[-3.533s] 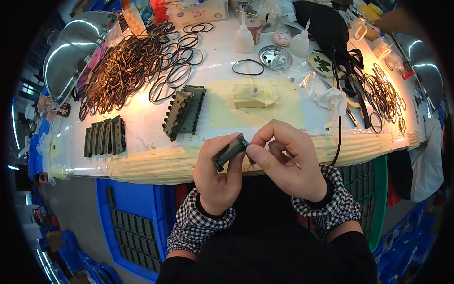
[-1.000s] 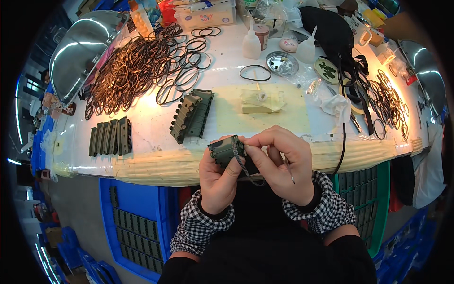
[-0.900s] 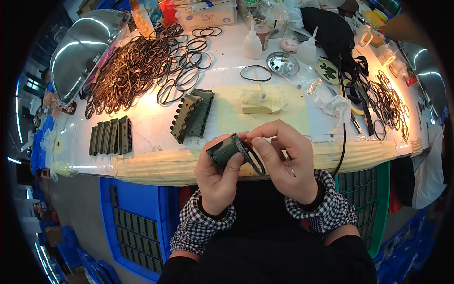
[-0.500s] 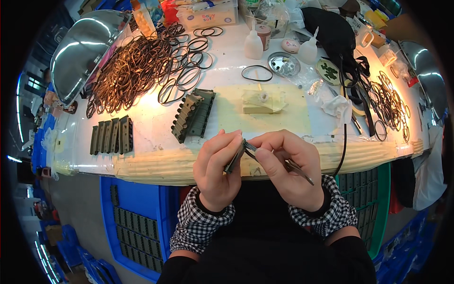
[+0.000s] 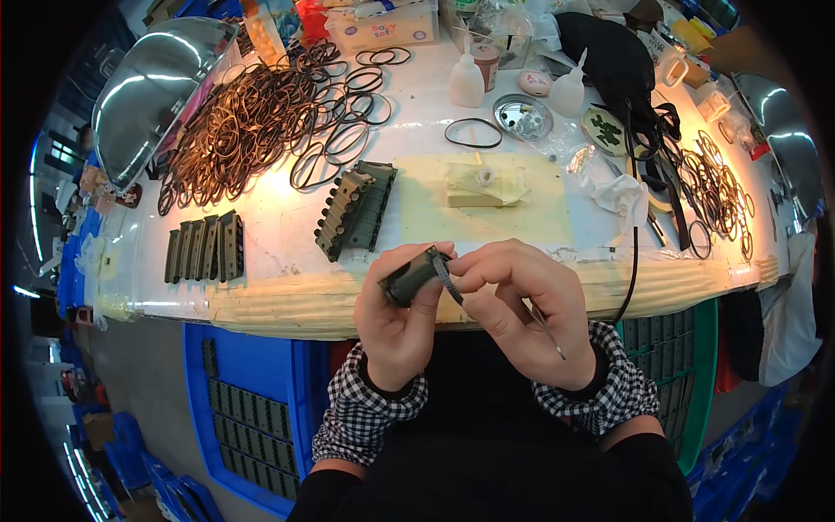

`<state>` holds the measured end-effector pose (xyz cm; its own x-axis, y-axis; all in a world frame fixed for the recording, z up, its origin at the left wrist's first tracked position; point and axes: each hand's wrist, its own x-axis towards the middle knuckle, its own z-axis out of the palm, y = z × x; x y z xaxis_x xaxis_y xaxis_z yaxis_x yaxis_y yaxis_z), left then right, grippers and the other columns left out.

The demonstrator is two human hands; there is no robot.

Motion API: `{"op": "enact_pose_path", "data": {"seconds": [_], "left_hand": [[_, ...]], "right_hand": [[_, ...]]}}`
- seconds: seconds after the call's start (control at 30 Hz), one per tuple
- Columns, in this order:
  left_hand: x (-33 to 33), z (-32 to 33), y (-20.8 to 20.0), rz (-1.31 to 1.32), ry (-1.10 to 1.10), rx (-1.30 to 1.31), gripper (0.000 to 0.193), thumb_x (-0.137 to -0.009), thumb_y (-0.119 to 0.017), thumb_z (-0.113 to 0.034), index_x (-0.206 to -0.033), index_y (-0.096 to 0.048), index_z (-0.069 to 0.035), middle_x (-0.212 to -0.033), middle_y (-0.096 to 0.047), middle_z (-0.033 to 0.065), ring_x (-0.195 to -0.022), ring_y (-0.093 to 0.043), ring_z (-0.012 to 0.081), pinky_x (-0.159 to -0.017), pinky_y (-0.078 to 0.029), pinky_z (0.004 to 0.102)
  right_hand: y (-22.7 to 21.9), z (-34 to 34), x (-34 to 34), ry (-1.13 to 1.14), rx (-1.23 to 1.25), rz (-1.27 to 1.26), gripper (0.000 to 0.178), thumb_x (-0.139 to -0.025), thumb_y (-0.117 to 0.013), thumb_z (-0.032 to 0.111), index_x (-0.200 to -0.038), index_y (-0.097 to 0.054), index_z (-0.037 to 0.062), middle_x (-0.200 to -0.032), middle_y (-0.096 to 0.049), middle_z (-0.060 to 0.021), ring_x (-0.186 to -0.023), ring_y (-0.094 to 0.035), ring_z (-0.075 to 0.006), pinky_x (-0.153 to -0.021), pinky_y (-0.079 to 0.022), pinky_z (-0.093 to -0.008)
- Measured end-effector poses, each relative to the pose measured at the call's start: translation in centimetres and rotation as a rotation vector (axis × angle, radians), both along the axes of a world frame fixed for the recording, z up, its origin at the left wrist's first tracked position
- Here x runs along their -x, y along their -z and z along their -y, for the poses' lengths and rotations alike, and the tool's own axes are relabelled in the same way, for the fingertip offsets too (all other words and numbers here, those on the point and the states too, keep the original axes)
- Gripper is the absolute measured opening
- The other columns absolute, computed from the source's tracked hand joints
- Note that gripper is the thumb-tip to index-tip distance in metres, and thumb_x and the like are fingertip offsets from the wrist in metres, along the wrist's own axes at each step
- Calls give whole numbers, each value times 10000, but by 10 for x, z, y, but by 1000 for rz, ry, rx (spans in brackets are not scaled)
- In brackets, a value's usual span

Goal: Assembling small plastic components by inserting wires and rings using tweezers.

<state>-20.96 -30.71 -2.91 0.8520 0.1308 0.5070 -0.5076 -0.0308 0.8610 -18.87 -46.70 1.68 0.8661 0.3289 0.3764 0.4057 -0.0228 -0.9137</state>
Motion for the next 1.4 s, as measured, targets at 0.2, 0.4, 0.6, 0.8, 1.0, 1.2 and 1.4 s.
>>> {"op": "enact_pose_path", "data": {"seconds": [0.2, 0.4, 0.6, 0.8, 1.0, 1.2, 1.4], "left_hand": [[3, 1, 0, -255, 321, 532, 324, -961, -531, -101, -1250, -448, 19, -1247, -549, 173, -1066, -603, 244, -937, -498, 378], [5, 1, 4, -296, 360, 557, 350, -980, -494, -144, -1278, -442, 33, -1292, -505, 172, -1068, -600, 262, -935, -507, 406], [6, -2, 6, -346, 427, 623, 353, -974, -520, -162, -1265, -450, 25, -1282, -502, 157, -1099, -579, 257, -939, -509, 418], [8, 1, 4, -412, 476, 764, 338, -964, -543, -156, -1251, -464, 5, -1265, -509, 134, -1129, -553, 231, -947, -499, 406], [7, 3, 2, -432, 454, 791, 303, -959, -561, -144, -1220, -489, -10, -1236, -554, 132, -1100, -573, 202, -952, -484, 353], [5, 0, 3, -378, 448, 740, 305, -959, -561, -140, -1223, -493, -4, -1242, -557, 129, -1099, -573, 190, -953, -476, 344], [7, -3, 4, -389, 451, 741, 317, -958, -563, -135, -1236, -491, 1, -1227, -567, 129, -1103, -571, 193, -953, -471, 336]], "right_hand": [[1, -8, -4, 110, 75, 194, 235, -791, -681, -49, -1014, -650, 16, -878, -646, -95, -651, -612, -180, -551, -473, -253], [2, -9, -6, 133, 100, 245, 257, -773, -681, -70, -1013, -672, 19, -828, -637, -98, -648, -622, -175, -565, -495, -256], [2, -8, -6, 125, 92, 247, 238, -763, -681, -77, -983, -681, 13, -794, -627, -91, -624, -617, -158, -534, -489, -248], [1, -7, -5, 128, 96, 233, 229, -758, -675, -76, -971, -680, 8, -783, -618, -85, -611, -613, -151, -501, -493, -249], [4, -5, -2, 119, 135, 233, 219, -768, -666, -70, -972, -681, 9, -779, -614, -80, -609, -615, -152, -511, -491, -245], [3, -5, -4, 94, 106, 207, 231, -780, -663, -71, -992, -685, 17, -790, -616, -74, -619, -605, -147, -512, -477, -242], [6, -8, -2, 100, 79, 169, 251, -781, -676, -60, -1013, -694, 34, -820, -617, -65, -625, -597, -140, -515, -472, -248]]}}
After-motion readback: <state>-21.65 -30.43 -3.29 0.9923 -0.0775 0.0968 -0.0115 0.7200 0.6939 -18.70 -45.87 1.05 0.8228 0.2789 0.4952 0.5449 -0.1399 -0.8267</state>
